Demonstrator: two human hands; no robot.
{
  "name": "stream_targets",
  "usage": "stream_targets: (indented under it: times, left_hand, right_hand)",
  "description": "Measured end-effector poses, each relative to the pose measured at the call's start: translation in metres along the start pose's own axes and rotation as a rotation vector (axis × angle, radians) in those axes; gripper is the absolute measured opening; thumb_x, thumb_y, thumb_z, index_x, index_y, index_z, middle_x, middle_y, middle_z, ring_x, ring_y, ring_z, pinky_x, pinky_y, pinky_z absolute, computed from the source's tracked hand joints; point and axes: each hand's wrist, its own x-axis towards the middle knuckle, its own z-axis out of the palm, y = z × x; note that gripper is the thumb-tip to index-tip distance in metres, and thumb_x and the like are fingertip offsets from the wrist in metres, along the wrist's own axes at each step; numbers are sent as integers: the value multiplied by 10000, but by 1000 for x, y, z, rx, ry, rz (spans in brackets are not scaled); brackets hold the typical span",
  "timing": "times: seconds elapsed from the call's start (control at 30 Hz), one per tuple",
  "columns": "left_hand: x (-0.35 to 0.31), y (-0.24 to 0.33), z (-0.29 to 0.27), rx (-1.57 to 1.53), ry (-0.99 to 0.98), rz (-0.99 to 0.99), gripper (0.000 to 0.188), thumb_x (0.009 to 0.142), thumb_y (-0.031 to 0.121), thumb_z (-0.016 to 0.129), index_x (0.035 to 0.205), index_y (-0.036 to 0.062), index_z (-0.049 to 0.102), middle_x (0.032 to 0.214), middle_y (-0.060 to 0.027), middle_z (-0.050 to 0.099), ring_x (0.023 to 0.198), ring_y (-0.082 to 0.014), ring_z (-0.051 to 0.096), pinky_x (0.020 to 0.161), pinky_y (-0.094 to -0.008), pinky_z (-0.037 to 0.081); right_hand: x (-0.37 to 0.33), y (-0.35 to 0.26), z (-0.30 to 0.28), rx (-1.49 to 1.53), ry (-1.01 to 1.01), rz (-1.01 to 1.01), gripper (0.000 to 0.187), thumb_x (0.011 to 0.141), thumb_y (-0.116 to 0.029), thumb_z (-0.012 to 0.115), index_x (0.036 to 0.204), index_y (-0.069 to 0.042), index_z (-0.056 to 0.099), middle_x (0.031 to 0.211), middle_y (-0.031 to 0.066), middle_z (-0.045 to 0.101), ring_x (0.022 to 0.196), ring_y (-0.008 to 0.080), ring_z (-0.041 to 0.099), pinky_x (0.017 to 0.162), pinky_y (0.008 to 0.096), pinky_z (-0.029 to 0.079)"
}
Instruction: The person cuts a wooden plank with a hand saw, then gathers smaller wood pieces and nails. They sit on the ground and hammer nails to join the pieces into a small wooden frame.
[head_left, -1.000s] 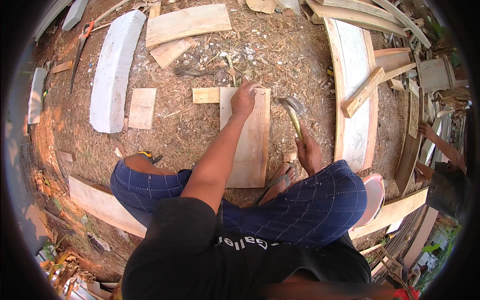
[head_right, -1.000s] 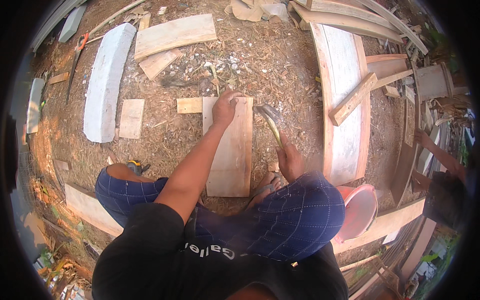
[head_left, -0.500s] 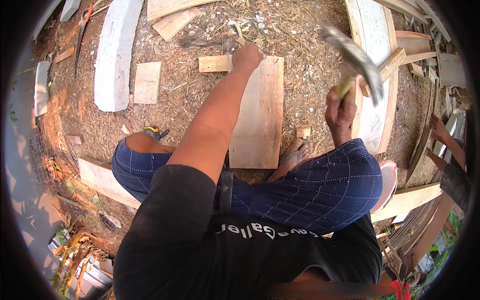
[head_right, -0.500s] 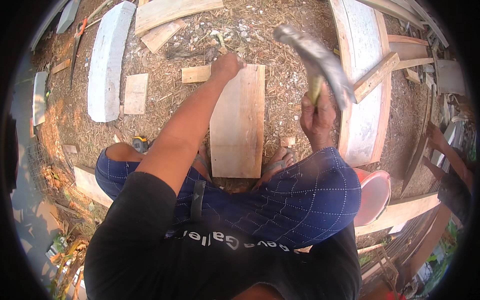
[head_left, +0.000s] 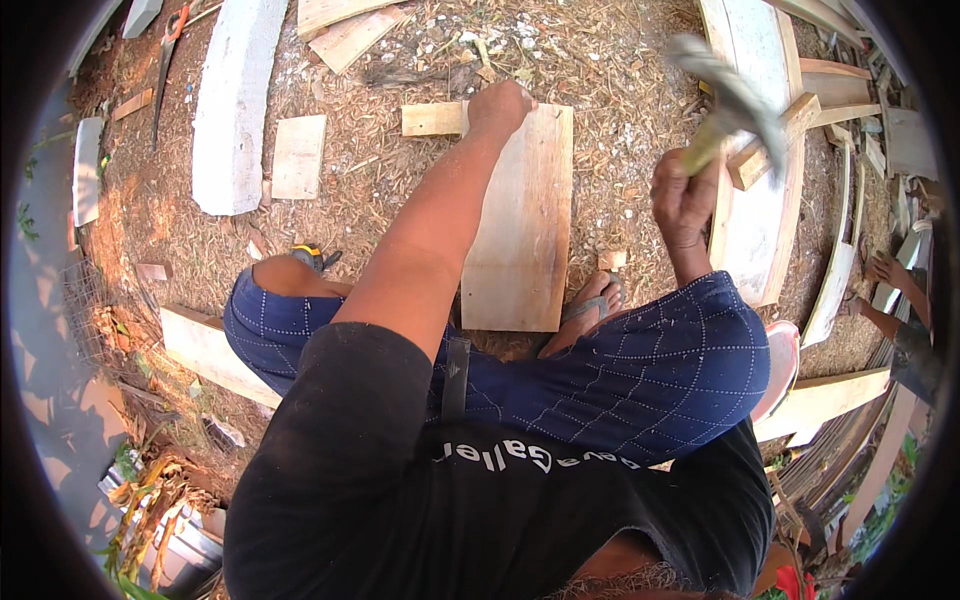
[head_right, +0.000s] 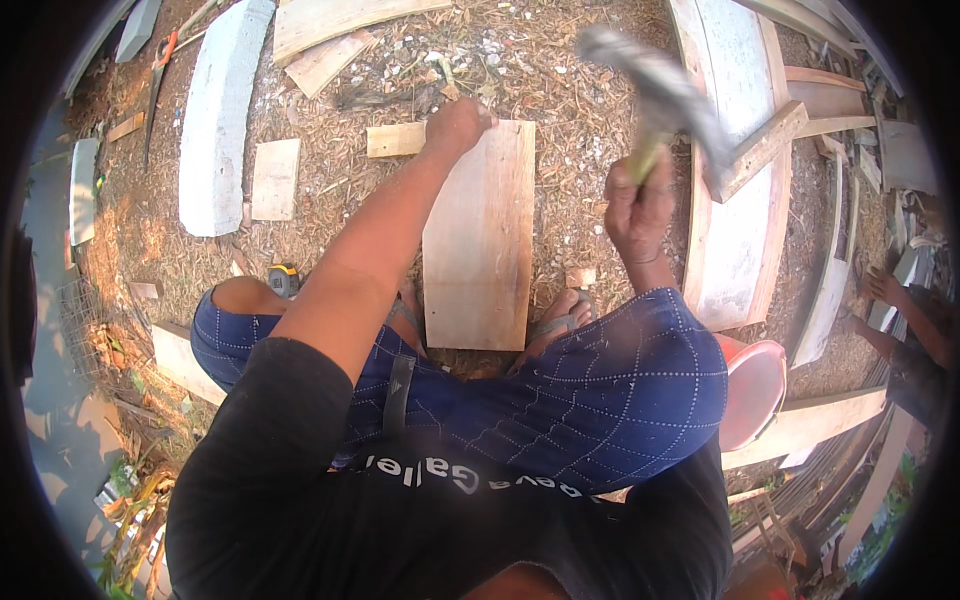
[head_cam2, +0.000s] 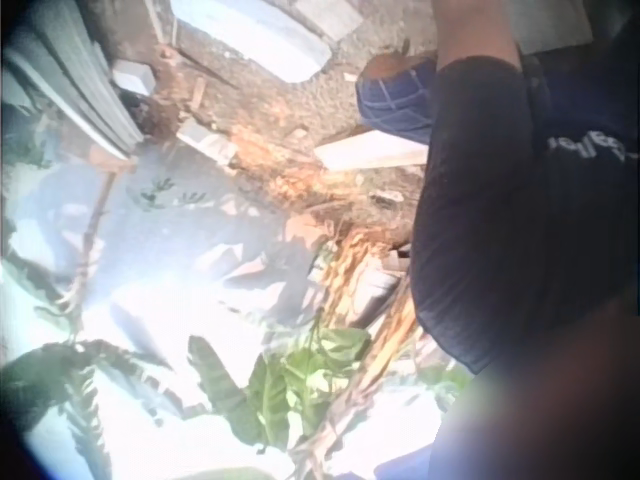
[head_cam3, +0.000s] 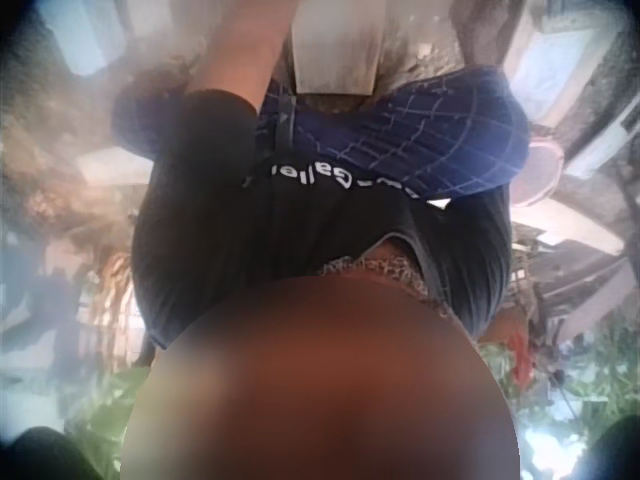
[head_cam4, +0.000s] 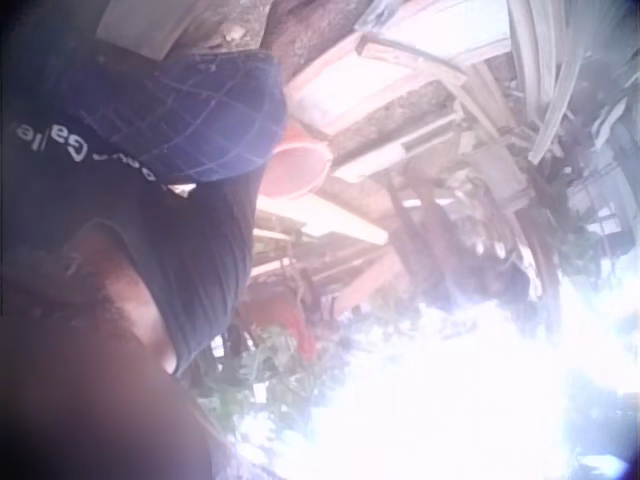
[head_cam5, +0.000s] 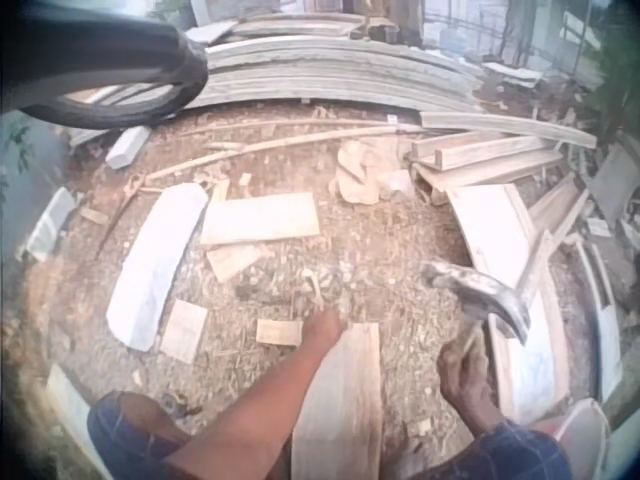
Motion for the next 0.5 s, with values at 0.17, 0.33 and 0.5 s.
stream_targets:
  times: [0.17, 0.33, 0.5]
  left_hand:
    - [15, -4, -5, 8, 68, -5, 374, 872, 428, 741, 1056, 103, 761, 1120, -143, 735, 1038, -323, 700, 880, -443, 541]
    - [3, -22, 7, -2, 32, -29, 380, 870, 426, 744, 1052, 92, 756, 1116, -152, 734, 1047, -336, 697, 888, -446, 545]
    - [4, 3, 6, -9, 13, -14, 396, 873, 431, 739, 1081, 94, 741, 1107, -161, 733, 1051, -338, 695, 887, -451, 544]
  right_hand:
    - [-9, 14, 1, -538, -388, 121, 613, 1000, -221, 611, 1552, -326, 365, 839, 142, 688, 649, 265, 660, 637, 412, 583]
    - [75, -90, 5, 237, 67, -53, 393, 1040, -364, 547, 1169, 3, 494, 717, 26, 520, 574, 123, 532, 495, 291, 491]
    - [-13, 12, -7, -471, -299, 247, 273, 1074, -312, 455, 1111, -42, 448, 668, 149, 621, 558, 235, 614, 493, 392, 521]
